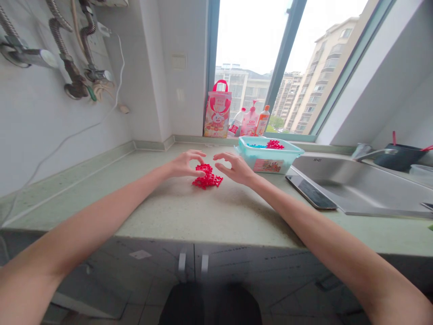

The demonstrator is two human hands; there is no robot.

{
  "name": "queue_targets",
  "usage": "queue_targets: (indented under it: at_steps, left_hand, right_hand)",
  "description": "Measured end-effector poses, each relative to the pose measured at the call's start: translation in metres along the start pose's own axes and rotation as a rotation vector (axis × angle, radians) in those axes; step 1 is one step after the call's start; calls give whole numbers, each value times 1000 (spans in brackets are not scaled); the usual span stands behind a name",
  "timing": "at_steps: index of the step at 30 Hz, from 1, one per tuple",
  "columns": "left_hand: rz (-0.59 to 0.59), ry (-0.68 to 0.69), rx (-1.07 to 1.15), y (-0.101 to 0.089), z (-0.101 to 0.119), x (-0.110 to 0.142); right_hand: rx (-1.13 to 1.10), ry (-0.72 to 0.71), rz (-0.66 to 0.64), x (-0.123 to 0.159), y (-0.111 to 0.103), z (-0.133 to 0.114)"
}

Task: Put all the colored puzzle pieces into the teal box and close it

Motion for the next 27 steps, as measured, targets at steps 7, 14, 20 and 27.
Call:
queue_targets:
  at_steps: [7, 14, 20, 27]
  left_hand:
    - [-57, -35, -16, -4, -10, 4]
    - [-74, -253, -242, -3, -71, 21]
    - [-201, -390, -261, 4, -87, 23]
    - [-202, -387, -254, 4, -88, 24]
  right_hand:
    - [76, -63, -167, 7, 14, -6]
    - [168, -139, -211, 11, 20, -14]
    - [232, -127, -286, 13, 32, -18]
    - [252, -124, -351, 11, 30, -20]
Point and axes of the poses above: each hand's wrist, its own x-axis away from the middle knuckle, its own y-axis out of the palm, z = x × y, the point moved 2 cm from there along -x, towards the middle knuckle, and after that the axes turned 13 degrees about y, right-handed, at the moved point
